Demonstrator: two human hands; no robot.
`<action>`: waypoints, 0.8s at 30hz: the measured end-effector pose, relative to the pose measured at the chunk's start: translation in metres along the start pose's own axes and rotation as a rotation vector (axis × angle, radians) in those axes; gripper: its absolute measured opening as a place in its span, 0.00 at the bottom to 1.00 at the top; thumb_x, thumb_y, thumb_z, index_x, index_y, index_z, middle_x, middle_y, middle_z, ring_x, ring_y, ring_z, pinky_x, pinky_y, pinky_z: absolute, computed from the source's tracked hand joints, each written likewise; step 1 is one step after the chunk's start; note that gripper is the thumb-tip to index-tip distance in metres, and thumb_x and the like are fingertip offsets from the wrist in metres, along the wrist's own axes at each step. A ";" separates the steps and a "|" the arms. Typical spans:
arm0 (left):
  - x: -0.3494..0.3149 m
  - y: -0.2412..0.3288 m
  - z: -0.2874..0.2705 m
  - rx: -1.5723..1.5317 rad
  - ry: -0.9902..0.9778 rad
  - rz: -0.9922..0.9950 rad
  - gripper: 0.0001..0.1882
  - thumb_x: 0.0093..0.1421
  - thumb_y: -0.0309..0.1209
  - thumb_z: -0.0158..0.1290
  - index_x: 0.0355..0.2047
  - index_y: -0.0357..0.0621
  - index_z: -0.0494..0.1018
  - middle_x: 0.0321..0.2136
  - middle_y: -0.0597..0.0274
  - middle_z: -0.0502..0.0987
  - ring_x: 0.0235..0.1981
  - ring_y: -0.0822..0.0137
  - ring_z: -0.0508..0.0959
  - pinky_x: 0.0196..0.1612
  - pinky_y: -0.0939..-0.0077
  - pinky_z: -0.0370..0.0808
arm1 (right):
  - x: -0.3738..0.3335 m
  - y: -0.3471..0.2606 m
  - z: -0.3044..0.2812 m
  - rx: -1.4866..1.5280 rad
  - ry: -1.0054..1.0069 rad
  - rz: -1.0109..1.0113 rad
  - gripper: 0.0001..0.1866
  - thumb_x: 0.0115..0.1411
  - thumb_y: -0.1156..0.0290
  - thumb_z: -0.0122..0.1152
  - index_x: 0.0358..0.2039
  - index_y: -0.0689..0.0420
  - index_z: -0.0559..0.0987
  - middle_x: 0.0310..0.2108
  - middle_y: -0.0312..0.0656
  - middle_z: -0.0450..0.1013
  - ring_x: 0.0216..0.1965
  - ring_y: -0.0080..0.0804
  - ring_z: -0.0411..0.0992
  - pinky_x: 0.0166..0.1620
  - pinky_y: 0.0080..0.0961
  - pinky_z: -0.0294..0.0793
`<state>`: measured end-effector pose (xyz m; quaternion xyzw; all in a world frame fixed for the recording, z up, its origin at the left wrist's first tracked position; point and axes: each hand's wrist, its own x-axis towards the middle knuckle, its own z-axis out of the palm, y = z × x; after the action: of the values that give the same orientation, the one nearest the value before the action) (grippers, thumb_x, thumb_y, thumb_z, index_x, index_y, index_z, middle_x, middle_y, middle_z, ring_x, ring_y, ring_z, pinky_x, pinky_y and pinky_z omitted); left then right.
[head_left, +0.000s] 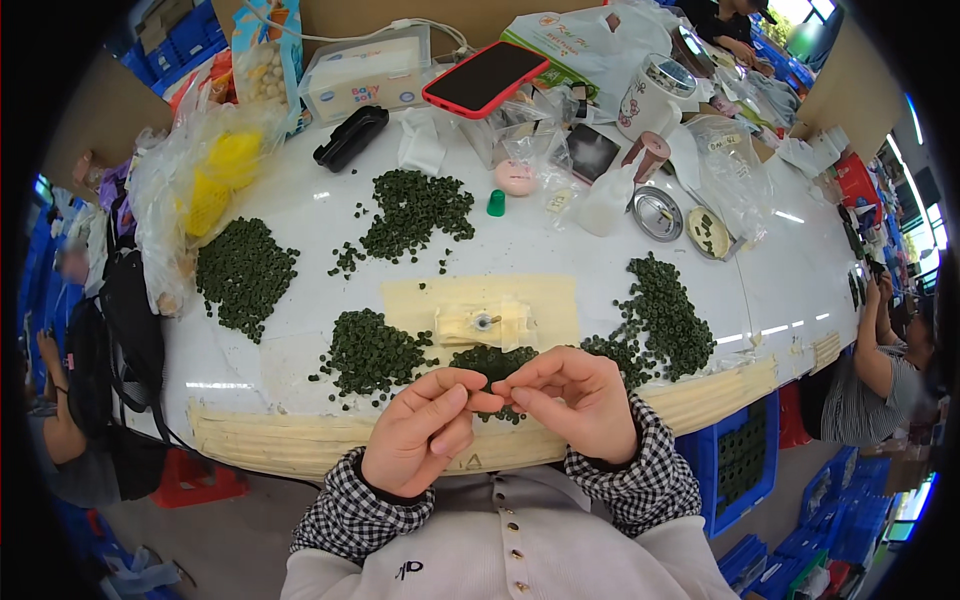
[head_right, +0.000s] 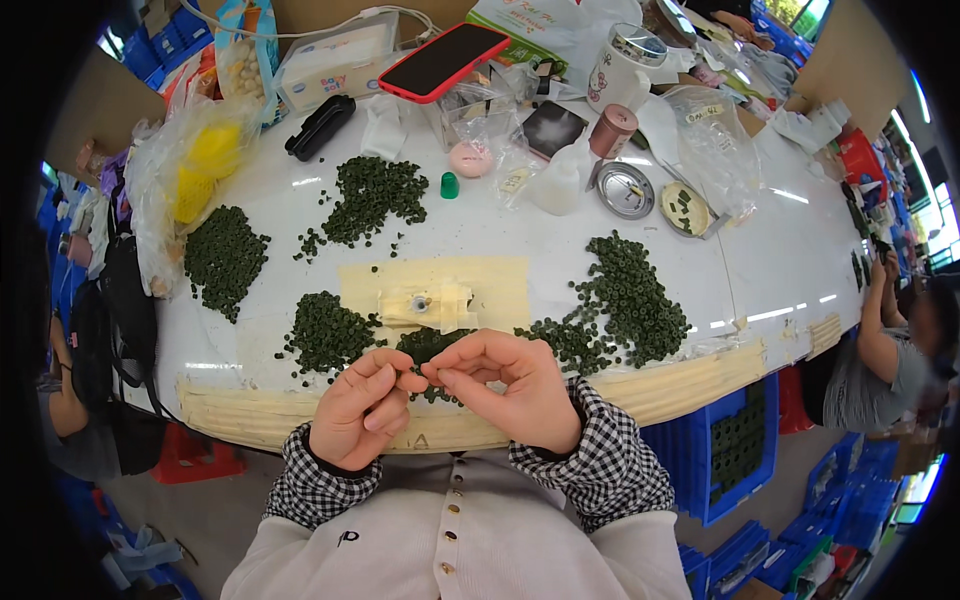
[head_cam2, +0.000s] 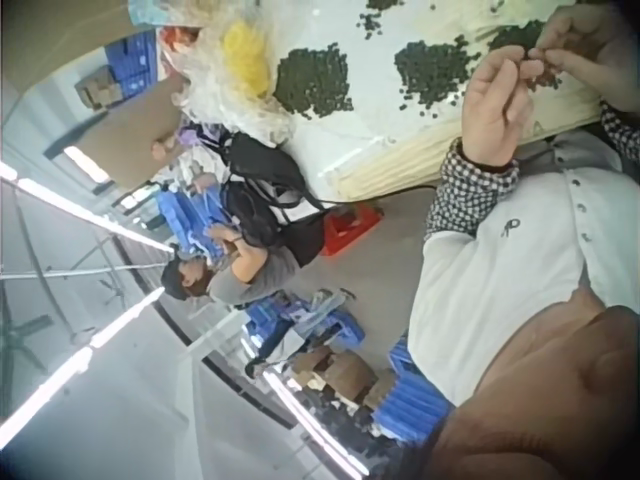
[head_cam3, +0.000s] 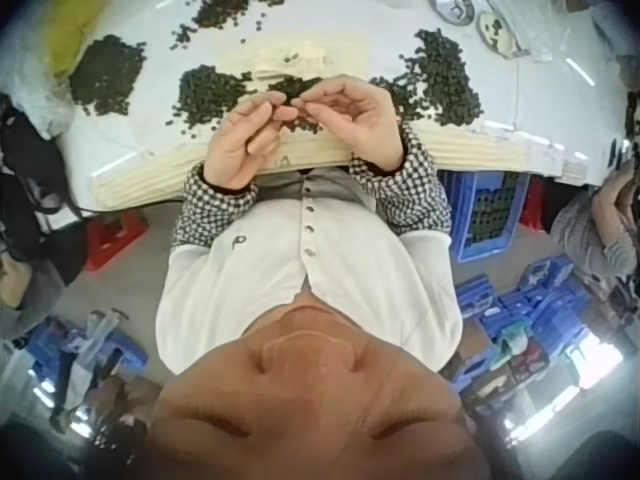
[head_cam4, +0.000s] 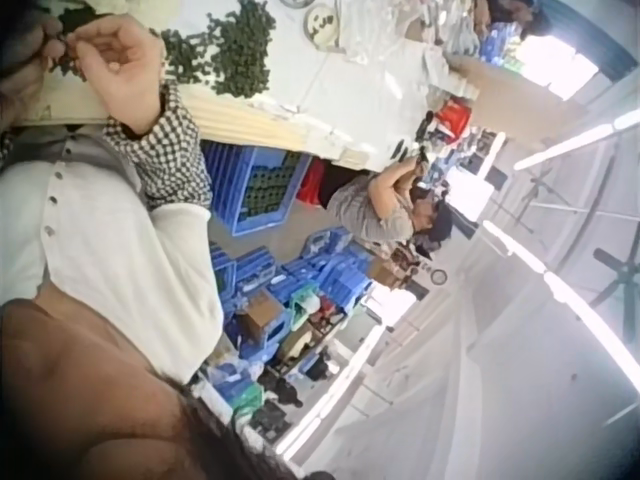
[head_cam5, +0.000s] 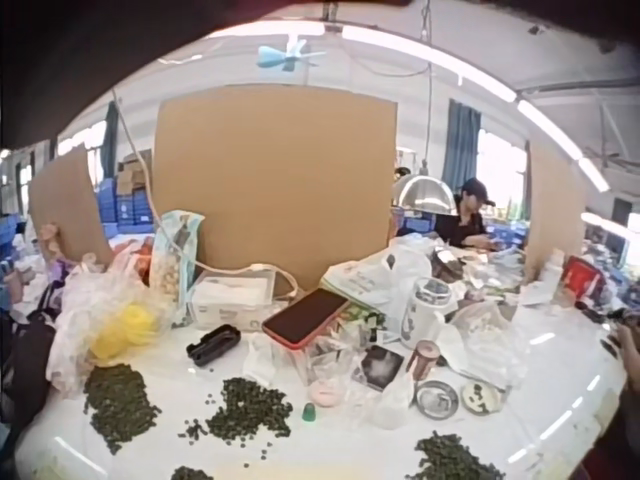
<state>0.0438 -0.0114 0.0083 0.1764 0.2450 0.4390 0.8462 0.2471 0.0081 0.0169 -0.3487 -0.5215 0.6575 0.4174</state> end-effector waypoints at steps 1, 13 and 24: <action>0.000 0.000 0.003 0.002 0.011 -0.002 0.12 0.66 0.28 0.39 0.46 0.41 0.68 0.38 0.56 0.77 0.16 0.83 0.57 0.21 0.90 0.58 | -0.001 -0.001 0.001 -0.049 0.016 -0.008 0.08 0.56 0.80 0.56 0.38 0.65 0.75 0.34 0.42 0.76 0.37 0.21 0.74 0.41 0.17 0.73; 0.000 -0.002 -0.010 -0.064 0.003 0.078 0.06 0.61 0.25 0.49 0.39 0.42 0.71 0.35 0.60 0.76 0.16 0.82 0.59 0.22 0.86 0.58 | 0.017 -0.020 0.016 -0.467 0.050 -0.385 0.08 0.47 0.84 0.62 0.30 0.62 0.78 0.29 0.42 0.74 0.26 0.24 0.72 0.30 0.17 0.72; 0.004 -0.004 -0.012 0.004 -0.021 0.149 0.07 0.57 0.21 0.53 0.37 0.38 0.74 0.33 0.58 0.77 0.23 0.80 0.69 0.25 0.87 0.63 | 0.019 -0.013 0.022 -0.464 0.060 -0.349 0.08 0.47 0.84 0.61 0.29 0.63 0.78 0.28 0.41 0.72 0.27 0.26 0.73 0.31 0.17 0.72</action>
<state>0.0419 -0.0100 -0.0045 0.2002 0.2231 0.4983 0.8135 0.2217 0.0182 0.0343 -0.3591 -0.6975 0.4281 0.4486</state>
